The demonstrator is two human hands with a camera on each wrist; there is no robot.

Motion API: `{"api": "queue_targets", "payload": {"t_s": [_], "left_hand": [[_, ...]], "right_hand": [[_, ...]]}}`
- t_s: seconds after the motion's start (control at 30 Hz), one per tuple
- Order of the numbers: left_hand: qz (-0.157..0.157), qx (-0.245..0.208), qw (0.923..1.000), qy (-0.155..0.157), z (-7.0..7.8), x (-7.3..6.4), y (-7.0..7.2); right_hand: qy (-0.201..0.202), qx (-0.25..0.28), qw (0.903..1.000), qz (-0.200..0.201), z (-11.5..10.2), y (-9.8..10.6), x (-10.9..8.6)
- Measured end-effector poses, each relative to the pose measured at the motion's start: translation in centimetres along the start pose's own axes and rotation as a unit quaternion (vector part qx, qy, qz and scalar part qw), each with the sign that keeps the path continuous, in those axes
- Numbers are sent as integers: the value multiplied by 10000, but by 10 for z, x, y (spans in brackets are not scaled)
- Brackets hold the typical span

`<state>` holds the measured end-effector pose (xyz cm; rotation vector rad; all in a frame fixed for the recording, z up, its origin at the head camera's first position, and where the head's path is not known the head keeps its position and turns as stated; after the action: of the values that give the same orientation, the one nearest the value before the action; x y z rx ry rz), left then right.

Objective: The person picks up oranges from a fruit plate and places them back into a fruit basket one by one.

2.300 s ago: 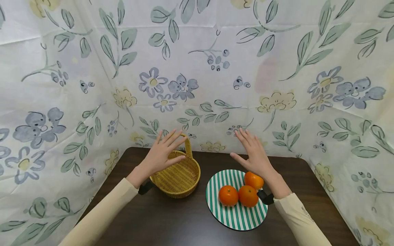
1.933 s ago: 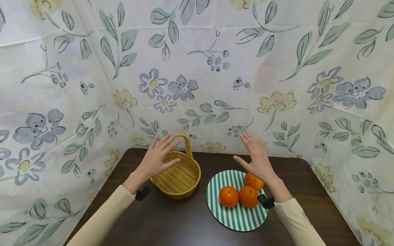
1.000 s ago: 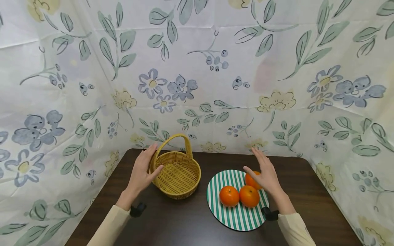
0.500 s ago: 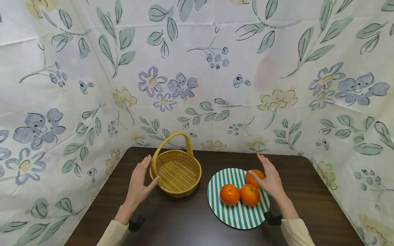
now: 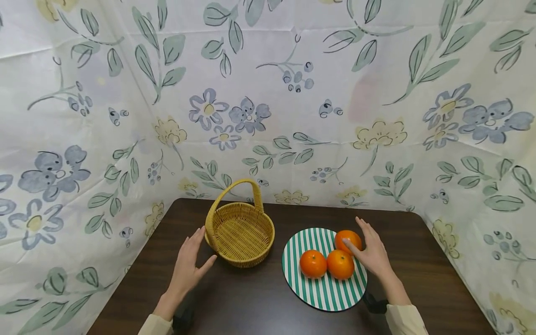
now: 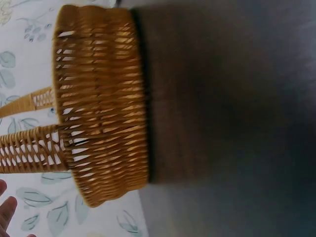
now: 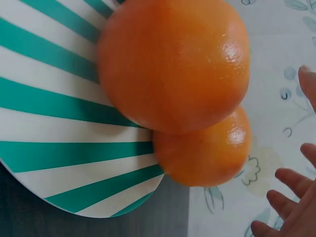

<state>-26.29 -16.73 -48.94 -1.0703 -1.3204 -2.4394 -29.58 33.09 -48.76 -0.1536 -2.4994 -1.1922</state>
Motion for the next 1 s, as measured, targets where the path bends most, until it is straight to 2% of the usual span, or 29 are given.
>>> {"api": "queue_targets", "payload": {"t_s": [0.13,0.3,0.5,0.57,0.77,1.0], "left_hand": [[-179,58,9998,91,0,-11,-3],[-366,46,9982,476,-4,-16,-8],[-1067,200,9877,1124,-15,-22,-25],[-1193,163,9849,1242,-17,-23,-30],[-1121,55,9846,1341,-25,-23,-36],[-1214,-90,9831,1370,-30,-21,-41]], "right_hand": [[-213,-92,9996,-148,6,-4,-1],[-289,-94,9991,-292,12,-7,-3],[-406,-24,9979,-511,21,-16,-5],[-409,-5,9976,-567,23,-18,-6],[-332,82,9979,-542,25,-21,-5],[-545,134,9971,-513,31,-22,-5]]}}
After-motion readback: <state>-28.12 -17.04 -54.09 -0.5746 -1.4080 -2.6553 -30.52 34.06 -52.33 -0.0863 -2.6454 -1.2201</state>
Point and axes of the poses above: each hand's wrist, its own x-axis towards the middle knuckle, its own y-axis out of the back of the hand, z = x × y, the point moved 6 cm from there along x, towards the middle knuckle
